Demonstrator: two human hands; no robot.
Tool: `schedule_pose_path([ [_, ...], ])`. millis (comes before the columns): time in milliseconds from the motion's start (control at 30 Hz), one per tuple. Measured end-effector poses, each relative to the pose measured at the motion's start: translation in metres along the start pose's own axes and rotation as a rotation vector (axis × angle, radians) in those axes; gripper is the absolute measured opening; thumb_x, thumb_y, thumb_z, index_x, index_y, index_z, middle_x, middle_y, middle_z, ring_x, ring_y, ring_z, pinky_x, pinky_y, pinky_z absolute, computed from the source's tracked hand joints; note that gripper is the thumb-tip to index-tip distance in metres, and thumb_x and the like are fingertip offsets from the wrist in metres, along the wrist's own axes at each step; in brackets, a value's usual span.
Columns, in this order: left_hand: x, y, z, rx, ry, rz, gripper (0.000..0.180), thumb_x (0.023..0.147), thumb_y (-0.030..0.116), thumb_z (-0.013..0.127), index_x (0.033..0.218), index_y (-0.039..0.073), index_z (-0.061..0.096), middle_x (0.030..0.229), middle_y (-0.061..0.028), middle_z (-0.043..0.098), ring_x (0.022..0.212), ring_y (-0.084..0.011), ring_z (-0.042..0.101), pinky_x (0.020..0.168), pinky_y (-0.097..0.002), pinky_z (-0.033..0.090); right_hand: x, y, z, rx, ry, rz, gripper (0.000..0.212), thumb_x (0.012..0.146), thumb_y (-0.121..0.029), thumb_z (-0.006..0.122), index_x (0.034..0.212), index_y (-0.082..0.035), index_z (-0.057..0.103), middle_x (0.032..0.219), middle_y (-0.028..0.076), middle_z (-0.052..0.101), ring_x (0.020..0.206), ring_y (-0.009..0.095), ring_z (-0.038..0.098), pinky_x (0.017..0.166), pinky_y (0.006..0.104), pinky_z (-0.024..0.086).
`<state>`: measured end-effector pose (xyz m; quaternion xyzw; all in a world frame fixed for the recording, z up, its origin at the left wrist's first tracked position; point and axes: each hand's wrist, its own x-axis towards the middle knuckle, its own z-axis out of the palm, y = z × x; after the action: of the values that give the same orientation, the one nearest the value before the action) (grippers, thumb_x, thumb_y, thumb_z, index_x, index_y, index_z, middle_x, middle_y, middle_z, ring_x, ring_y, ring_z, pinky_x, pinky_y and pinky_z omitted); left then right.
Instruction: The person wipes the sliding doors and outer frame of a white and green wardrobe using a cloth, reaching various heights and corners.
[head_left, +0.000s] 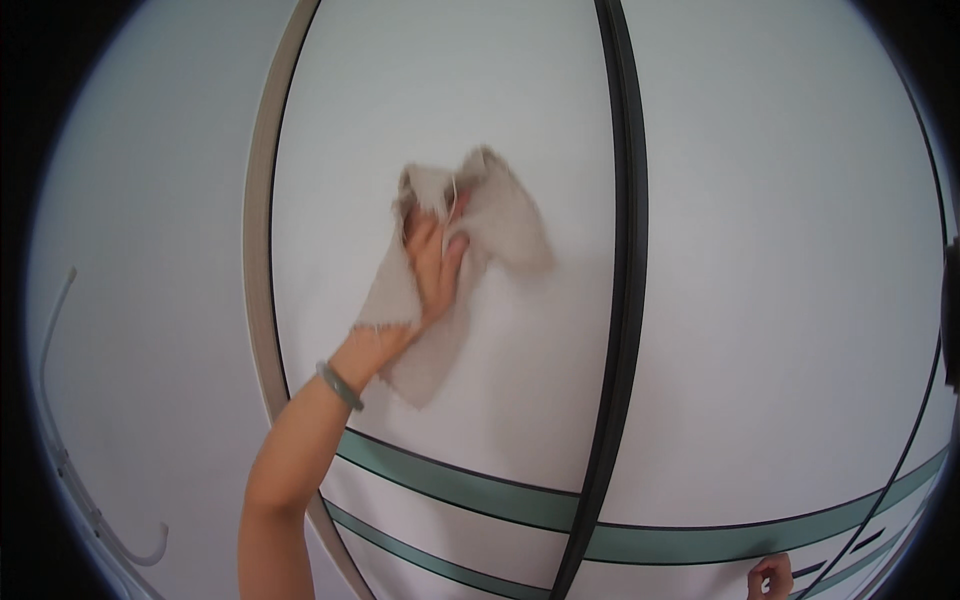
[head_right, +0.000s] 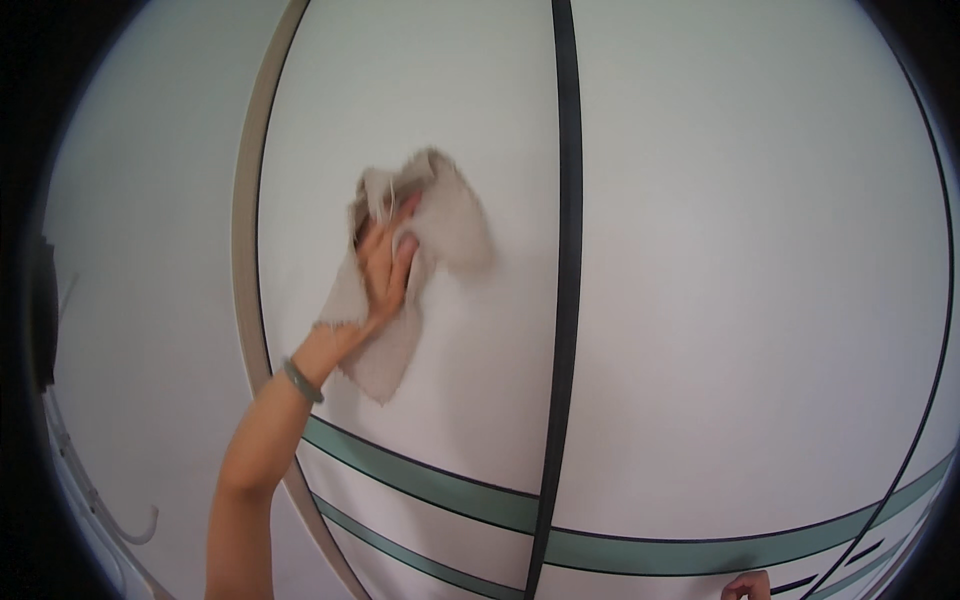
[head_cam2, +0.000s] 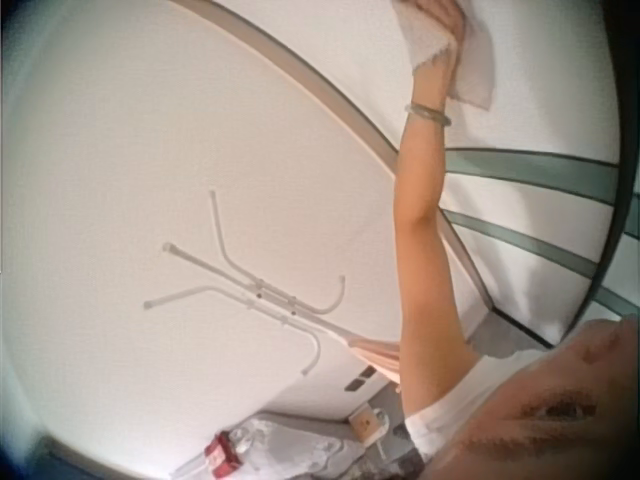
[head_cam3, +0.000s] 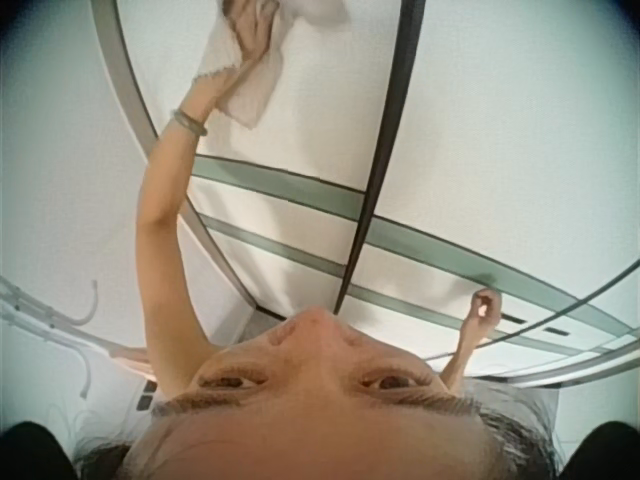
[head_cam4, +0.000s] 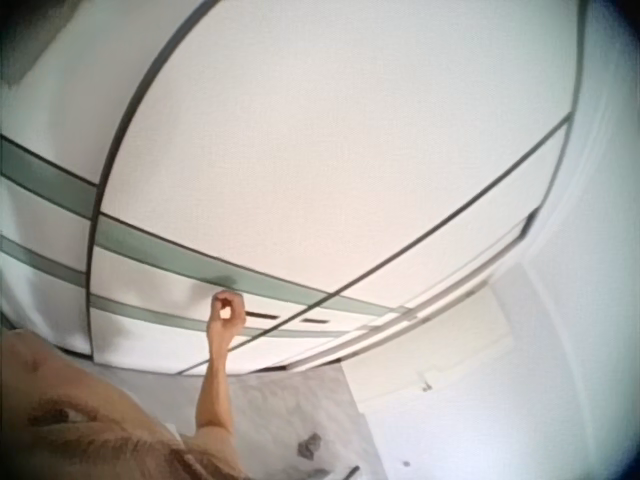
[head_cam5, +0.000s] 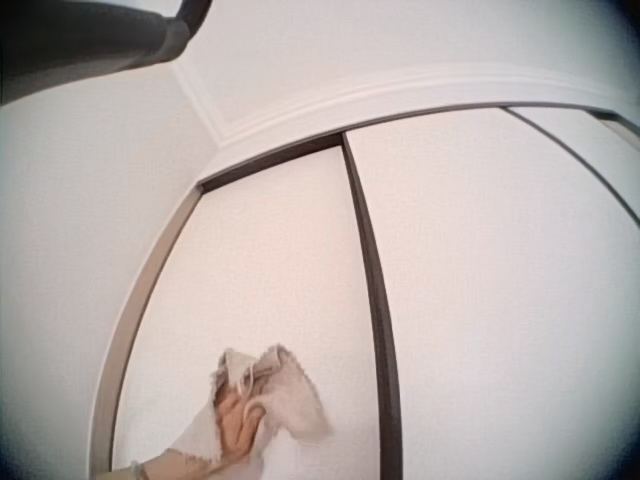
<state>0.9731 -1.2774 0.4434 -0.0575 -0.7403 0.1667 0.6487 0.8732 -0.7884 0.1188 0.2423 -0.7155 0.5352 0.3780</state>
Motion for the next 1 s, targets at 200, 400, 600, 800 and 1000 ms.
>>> schedule_pose_path([
  [200, 0.110, -0.059, -0.006, 0.029, 0.276, 0.024, 0.042, 0.099, 0.025, 0.042, 0.135, 0.002, 0.045, 0.129, -0.0240, 0.051, 0.124, -0.0389, 0.044, 0.107, -0.0413, 0.034, -0.011, -0.003, 0.009, 0.072, -0.015, 0.013, 0.008, 0.082, 0.004, 0.059, 0.085, -0.004, 0.060, 0.080, 0.003, 0.059, 0.067, 0.012, 0.049, 0.062, 0.0251, 0.041],
  [400, -0.003, -0.020, -0.004, -0.099, 0.076, 0.035, 0.048, 0.100, 0.024, 0.041, 0.140, -0.002, 0.039, 0.144, -0.0225, 0.040, 0.135, -0.0361, 0.037, 0.112, -0.0404, 0.026, -0.023, -0.002, 0.009, 0.079, 0.000, 0.018, 0.009, 0.081, 0.005, 0.059, 0.085, -0.004, 0.060, 0.079, 0.003, 0.059, 0.068, 0.012, 0.049, 0.062, 0.0252, 0.041],
  [600, -0.006, -0.042, -0.015, 0.058, 0.058, 0.070, 0.044, 0.100, 0.020, 0.041, 0.139, -0.001, 0.043, 0.141, -0.0238, 0.043, 0.135, -0.0390, 0.035, 0.115, -0.0441, 0.019, -0.021, -0.008, 0.009, 0.101, 0.000, 0.013, 0.010, 0.081, 0.006, 0.059, 0.084, -0.003, 0.060, 0.079, 0.003, 0.059, 0.068, 0.012, 0.049, 0.063, 0.0251, 0.041],
  [800, 0.094, -0.070, -0.014, -0.073, 0.186, -0.080, 0.046, 0.100, 0.028, 0.040, 0.135, -0.002, 0.045, 0.131, -0.0232, 0.052, 0.123, -0.0367, 0.049, 0.105, -0.0385, 0.036, -0.022, -0.007, 0.016, 0.142, 0.006, 0.027, 0.010, 0.082, 0.007, 0.059, 0.083, -0.003, 0.060, 0.082, 0.003, 0.060, 0.069, 0.012, 0.050, 0.063, 0.0246, 0.042],
  [1000, -0.036, -0.021, -0.018, -0.069, 0.045, -0.040, 0.042, 0.096, 0.018, 0.048, 0.131, -0.005, 0.048, 0.135, -0.0237, 0.048, 0.126, -0.0386, 0.044, 0.110, -0.0426, 0.030, -0.029, -0.005, 0.012, 0.116, -0.001, 0.031, 0.011, 0.082, 0.008, 0.059, 0.084, -0.003, 0.060, 0.083, 0.003, 0.060, 0.069, 0.011, 0.050, 0.063, 0.0246, 0.042],
])
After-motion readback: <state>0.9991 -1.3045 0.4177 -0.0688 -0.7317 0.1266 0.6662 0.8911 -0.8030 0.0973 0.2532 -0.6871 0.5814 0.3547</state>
